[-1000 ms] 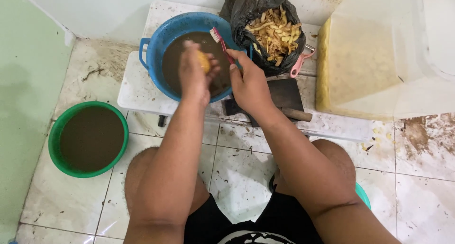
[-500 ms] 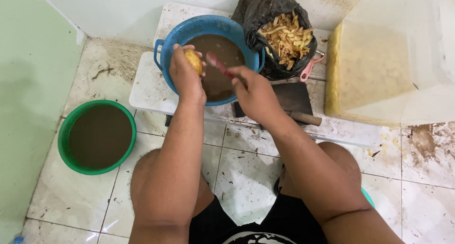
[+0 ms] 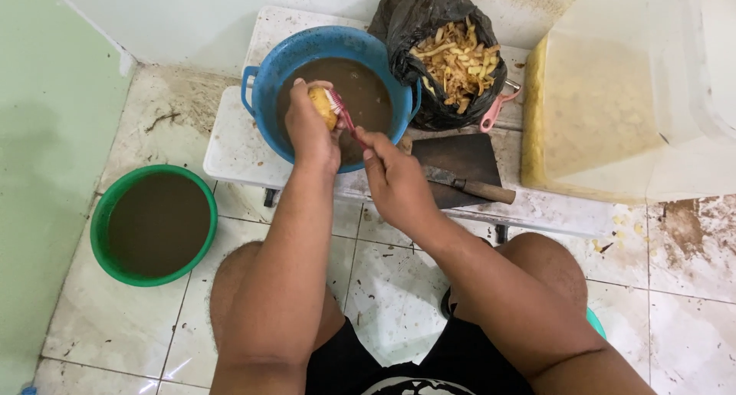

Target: Peeling fruits or root vegetables using a hand peeler and placing them in a basin of water for washing.

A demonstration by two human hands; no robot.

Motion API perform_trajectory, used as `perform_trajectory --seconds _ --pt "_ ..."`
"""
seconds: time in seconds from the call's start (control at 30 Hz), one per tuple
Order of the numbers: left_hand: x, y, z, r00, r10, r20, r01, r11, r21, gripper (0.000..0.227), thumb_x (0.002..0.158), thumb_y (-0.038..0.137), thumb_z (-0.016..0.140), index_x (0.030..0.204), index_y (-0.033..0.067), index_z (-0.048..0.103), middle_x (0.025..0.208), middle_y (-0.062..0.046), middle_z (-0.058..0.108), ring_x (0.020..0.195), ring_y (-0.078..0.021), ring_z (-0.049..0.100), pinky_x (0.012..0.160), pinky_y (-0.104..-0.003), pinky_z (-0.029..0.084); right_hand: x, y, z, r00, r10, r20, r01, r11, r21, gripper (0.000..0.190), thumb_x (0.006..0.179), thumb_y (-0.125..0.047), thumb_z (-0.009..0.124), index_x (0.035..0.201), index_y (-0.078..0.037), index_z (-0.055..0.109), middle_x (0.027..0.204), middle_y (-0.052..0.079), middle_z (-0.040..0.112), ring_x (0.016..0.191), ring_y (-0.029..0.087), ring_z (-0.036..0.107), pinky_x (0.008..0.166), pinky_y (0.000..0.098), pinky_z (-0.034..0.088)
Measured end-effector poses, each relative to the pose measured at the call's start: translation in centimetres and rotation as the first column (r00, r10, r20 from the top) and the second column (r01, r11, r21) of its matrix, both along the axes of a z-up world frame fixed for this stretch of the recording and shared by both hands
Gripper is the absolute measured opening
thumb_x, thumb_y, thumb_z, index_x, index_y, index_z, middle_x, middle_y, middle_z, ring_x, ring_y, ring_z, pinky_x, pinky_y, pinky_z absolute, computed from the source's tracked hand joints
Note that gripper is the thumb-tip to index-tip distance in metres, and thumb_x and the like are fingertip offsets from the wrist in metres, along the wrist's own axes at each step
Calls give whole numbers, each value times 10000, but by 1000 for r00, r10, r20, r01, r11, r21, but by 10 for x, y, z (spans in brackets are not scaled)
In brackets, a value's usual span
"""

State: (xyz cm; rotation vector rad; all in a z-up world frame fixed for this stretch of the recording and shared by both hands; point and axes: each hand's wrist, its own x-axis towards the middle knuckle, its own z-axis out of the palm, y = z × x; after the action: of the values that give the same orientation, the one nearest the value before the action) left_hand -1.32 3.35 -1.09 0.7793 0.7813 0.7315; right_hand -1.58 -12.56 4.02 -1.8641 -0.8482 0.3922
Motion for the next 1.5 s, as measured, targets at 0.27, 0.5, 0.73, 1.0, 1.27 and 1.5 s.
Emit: perform_trajectory --seconds 0.27,0.5,0.73,1.0,1.27,1.5 --pt "8 -6 4 996 -12 83 27 982 -189 407 916 461 598 960 58 641 792 -132 645 635 -204 638 543 -286 522 3 1 -4 999 -20 31 18 998 52 368 1081 -100 450 1417 -74 599 883 288 743 706 267 712 573 414 536" --pt "21 -10 -8 999 10 44 0 977 -212 382 897 436 571 863 69 672 682 -113 636 526 -202 610 459 -275 492 5 2 1 995 -35 95 43 996 -84 332 1069 -183 483 1371 -157 617 885 300 734 777 486 725 606 536 552" --pt "19 -7 -14 999 38 -20 -40 986 -164 413 931 442 503 848 68 656 656 -127 616 514 -227 586 437 -303 460 4 2 -10 970 -3 244 47 983 -175 356 1066 -229 488 1404 -232 603 752 242 732 687 467 720 590 545 554" --pt "17 0 -20 990 48 -135 -28 989 144 441 985 421 440 869 73 684 666 -133 646 486 -210 612 367 -297 463 3 -3 -9 957 12 288 46 980 -194 389 1068 -189 466 1439 -189 581 681 249 710 600 457 705 542 511 548" --pt "4 -11 4 945 199 -259 69 654 754 481 1099 381 278 942 127 654 774 -98 613 744 -248 647 761 -367 531 6 -9 -1 968 -1 249 48 982 -184 412 1079 -188 423 1465 -165 564 729 262 723 541 415 687 494 448 551" --pt "5 -9 -5 956 171 -240 98 584 806 485 1107 369 281 914 104 639 758 -140 606 726 -286 621 760 -412 515 6 -10 -7 986 -16 165 39 989 -141 395 1076 -171 430 1444 -149 571 789 263 734 574 413 693 476 466 528"
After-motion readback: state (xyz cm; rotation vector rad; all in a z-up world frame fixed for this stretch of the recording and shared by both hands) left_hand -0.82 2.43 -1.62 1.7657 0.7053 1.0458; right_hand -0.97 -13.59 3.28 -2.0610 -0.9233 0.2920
